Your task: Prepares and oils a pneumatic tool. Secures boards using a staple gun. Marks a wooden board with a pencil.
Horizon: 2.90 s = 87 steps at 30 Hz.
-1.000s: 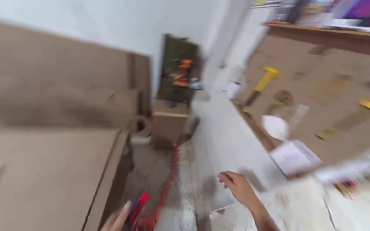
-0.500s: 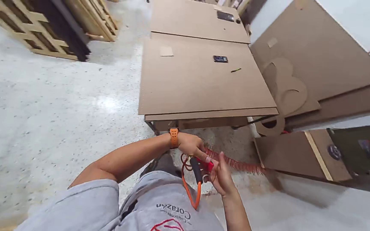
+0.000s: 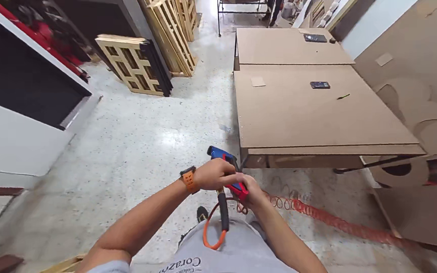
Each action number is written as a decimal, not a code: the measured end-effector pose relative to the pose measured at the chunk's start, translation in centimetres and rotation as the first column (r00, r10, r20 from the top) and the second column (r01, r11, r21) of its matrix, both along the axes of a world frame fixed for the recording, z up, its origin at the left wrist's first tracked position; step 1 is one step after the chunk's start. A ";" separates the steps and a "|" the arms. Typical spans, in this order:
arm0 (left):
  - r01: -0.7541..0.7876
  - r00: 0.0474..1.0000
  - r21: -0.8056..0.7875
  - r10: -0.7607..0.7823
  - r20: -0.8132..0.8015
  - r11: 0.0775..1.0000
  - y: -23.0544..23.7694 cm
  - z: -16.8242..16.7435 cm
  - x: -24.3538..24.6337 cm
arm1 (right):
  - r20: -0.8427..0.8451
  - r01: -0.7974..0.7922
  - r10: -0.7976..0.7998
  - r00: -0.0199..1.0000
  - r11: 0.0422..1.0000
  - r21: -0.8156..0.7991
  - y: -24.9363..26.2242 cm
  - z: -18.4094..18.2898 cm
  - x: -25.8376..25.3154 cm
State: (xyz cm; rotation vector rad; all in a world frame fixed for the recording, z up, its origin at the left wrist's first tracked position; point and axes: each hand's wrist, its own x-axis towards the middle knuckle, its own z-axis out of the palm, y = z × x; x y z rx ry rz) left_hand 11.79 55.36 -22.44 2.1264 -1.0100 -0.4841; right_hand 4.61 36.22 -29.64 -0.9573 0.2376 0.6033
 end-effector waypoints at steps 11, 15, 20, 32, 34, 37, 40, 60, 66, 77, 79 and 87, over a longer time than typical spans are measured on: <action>-0.802 0.504 -0.418 0.107 -0.857 0.427 21.1 -4.5 2.6 | 0.513 0.021 0.212 0.832 0.911 -0.411 17.5 1.9 11.2; -0.838 0.443 -0.444 -0.079 -0.893 0.317 23.6 -5.8 7.4 | 0.586 -0.032 0.432 0.686 0.822 -0.568 20.8 0.9 15.6; -0.831 0.496 -0.459 0.048 -0.867 0.314 29.0 -7.9 16.3 | 0.527 -0.116 0.634 0.566 0.694 -0.710 21.1 -2.5 25.7; -0.914 0.375 -0.194 0.565 -0.735 0.356 40.5 -7.1 38.1 | 0.224 0.002 0.405 0.886 0.480 -0.877 7.6 -11.9 51.5; -0.903 0.405 -0.205 0.594 -0.695 0.377 41.1 -6.1 42.3 | 0.208 0.053 0.350 0.913 0.405 -0.913 5.8 -12.6 56.1; -0.882 0.448 -0.210 0.612 -0.652 0.423 42.3 -5.0 51.0 | 0.206 0.157 0.209 0.956 0.231 -0.960 3.7 -12.5 63.1; -0.830 0.528 -0.217 0.596 -0.605 0.514 42.9 -4.8 61.1 | 0.226 0.226 -0.009 0.974 0.091 -0.970 1.0 -12.9 69.0; -0.052 0.918 0.394 0.199 -0.344 0.918 11.1 -11.1 108.0 | -0.165 -0.092 -0.730 0.663 0.139 -0.986 -16.7 -21.2 86.0; 0.249 0.918 0.478 -0.048 -0.394 0.842 4.0 -13.2 117.3 | -0.335 -0.006 -0.812 0.478 0.378 -0.926 -7.6 -18.9 89.1; 0.710 0.550 0.652 -0.787 -0.279 0.266 -13.4 -17.1 126.5 | 0.207 -0.047 -0.892 0.402 -0.245 -0.968 3.8 -25.7 94.7; 0.706 0.484 0.674 -0.843 -0.235 0.218 -15.1 -17.3 125.5 | 0.250 -0.034 -0.852 0.460 -0.298 -0.954 5.1 -27.3 94.7; 0.710 0.414 0.680 -0.890 -0.193 0.183 -18.5 -20.1 120.1 | 0.406 -0.017 -0.796 0.449 -0.462 -0.887 7.2 -30.9 95.9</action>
